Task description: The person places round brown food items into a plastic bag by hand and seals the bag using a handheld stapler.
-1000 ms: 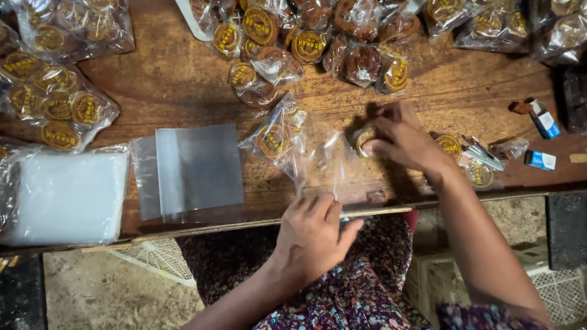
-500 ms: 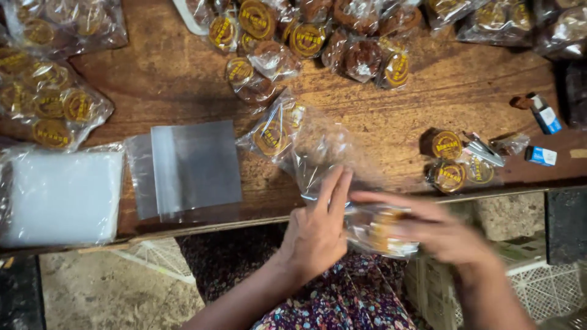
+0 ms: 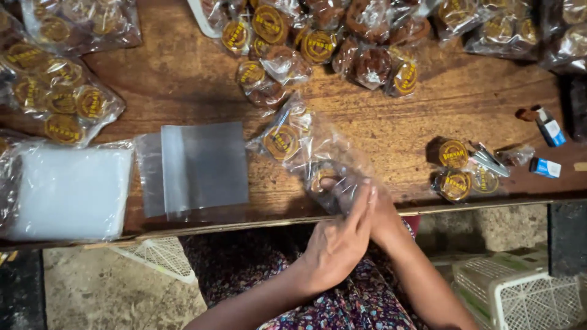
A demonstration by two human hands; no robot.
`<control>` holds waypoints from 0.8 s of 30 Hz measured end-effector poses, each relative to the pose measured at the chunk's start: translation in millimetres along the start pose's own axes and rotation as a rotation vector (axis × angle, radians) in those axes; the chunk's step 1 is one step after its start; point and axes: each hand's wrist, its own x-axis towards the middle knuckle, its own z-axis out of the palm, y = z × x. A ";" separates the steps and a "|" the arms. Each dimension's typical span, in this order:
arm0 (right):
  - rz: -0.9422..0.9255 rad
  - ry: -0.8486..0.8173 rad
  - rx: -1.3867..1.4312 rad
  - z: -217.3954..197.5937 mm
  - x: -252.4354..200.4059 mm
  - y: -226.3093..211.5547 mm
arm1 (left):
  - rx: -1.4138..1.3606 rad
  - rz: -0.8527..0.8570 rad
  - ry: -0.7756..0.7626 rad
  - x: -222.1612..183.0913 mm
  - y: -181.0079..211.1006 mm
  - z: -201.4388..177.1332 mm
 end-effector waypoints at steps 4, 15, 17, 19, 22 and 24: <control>0.114 -0.070 -0.044 14.4 8.5 -27.2 | -0.009 0.069 -0.053 3.2 9.3 -1.0; -0.202 -0.190 -0.401 -7.7 46.2 18.5 | -0.289 0.485 0.403 34.6 -48.0 -17.9; -0.260 -0.252 -0.277 -16.0 25.7 8.8 | 0.285 0.038 0.471 59.8 -87.9 -48.6; -0.188 -0.194 -0.333 -0.8 29.3 6.7 | 0.406 -0.062 0.200 53.4 -104.0 -41.7; -0.014 -0.038 -0.455 23.1 36.6 2.8 | 0.505 -0.152 -0.014 52.1 -116.7 -32.8; 0.103 0.062 -0.526 24.5 30.1 -6.4 | 0.476 -0.143 0.042 50.3 -116.7 -27.1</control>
